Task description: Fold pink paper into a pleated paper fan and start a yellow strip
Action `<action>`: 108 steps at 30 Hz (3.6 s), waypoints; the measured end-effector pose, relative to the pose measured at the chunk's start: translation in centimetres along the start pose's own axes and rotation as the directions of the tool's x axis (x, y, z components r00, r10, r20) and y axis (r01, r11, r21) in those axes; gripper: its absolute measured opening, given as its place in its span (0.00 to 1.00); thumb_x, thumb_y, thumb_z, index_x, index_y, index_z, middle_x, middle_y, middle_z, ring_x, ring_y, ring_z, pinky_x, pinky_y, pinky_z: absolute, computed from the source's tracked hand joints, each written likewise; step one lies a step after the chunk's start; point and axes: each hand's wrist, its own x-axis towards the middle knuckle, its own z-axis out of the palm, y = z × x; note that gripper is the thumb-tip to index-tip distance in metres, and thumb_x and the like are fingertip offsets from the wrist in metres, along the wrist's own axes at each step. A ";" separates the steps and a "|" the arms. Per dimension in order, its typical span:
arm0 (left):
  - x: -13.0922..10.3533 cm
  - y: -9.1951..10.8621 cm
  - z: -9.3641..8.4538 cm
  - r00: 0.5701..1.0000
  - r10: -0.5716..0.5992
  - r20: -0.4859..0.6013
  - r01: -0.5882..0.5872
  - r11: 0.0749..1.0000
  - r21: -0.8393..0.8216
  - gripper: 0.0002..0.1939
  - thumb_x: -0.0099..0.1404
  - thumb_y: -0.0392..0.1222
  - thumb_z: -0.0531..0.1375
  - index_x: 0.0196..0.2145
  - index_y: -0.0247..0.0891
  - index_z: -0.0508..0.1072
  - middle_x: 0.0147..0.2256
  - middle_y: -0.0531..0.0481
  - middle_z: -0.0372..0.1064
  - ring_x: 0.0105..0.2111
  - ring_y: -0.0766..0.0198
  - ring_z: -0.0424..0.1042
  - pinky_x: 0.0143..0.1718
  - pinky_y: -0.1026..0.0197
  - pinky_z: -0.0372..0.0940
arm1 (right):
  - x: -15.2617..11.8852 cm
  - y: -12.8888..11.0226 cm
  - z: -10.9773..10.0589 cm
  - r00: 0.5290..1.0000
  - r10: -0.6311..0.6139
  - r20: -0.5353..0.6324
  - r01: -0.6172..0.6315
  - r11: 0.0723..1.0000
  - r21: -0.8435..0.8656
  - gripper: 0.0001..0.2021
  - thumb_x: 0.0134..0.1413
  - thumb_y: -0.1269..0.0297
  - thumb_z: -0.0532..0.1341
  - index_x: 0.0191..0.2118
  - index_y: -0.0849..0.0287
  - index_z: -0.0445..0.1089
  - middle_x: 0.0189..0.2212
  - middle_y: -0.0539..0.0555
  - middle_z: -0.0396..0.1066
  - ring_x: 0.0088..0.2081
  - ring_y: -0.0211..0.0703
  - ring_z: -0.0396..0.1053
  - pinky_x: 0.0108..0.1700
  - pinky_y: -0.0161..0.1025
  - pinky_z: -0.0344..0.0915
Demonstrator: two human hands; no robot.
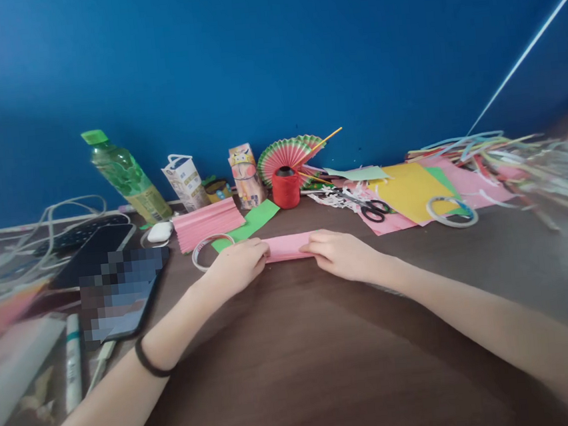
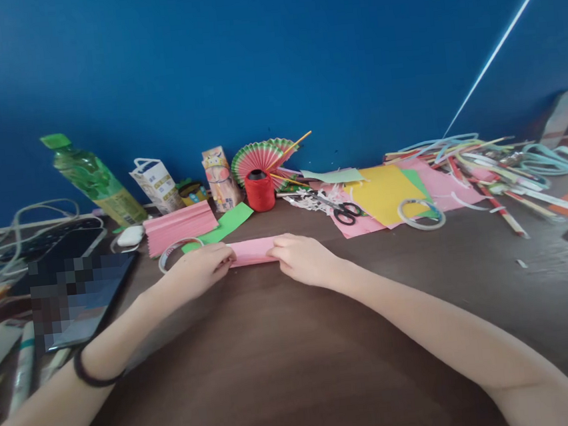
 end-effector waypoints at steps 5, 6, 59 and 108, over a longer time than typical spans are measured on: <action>-0.1 0.3 -0.7 0.997 -0.071 -0.010 0.068 0.977 -0.202 0.09 0.62 0.37 0.49 0.33 0.37 0.69 0.34 0.49 0.70 0.33 0.63 0.68 0.36 0.62 0.61 | 0.3 0.7 -0.3 0.991 0.094 -0.096 -0.061 0.952 0.300 0.10 0.58 0.71 0.53 0.37 0.62 0.72 0.35 0.55 0.70 0.38 0.39 0.67 0.42 0.37 0.62; -0.2 0.5 -1.1 0.997 -0.078 -0.016 0.072 0.967 -0.244 0.09 0.62 0.38 0.49 0.32 0.37 0.69 0.33 0.50 0.70 0.32 0.64 0.68 0.35 0.63 0.61 | 0.4 0.7 -0.6 0.987 0.118 -0.109 -0.074 0.936 0.344 0.09 0.56 0.73 0.54 0.35 0.61 0.72 0.33 0.54 0.70 0.37 0.38 0.67 0.42 0.36 0.62; -0.9 4.4 -0.5 0.998 -0.037 0.044 0.016 0.914 0.404 0.13 0.60 0.25 0.48 0.34 0.32 0.71 0.32 0.42 0.68 0.34 0.55 0.69 0.32 0.56 0.59 | -0.3 -2.2 -1.2 0.986 0.087 0.140 -0.031 0.933 -0.358 0.11 0.53 0.80 0.53 0.36 0.64 0.70 0.34 0.58 0.69 0.37 0.44 0.66 0.33 0.38 0.56; 0.0 0.5 0.1 0.976 -0.212 0.055 0.219 0.938 -0.267 0.05 0.57 0.38 0.55 0.28 0.38 0.71 0.32 0.51 0.71 0.34 0.62 0.69 0.34 0.61 0.60 | 0.5 1.8 3.0 0.953 -0.122 -0.277 0.125 0.992 -0.009 0.11 0.58 0.62 0.56 0.41 0.55 0.75 0.29 0.54 0.68 0.34 0.40 0.64 0.36 0.37 0.58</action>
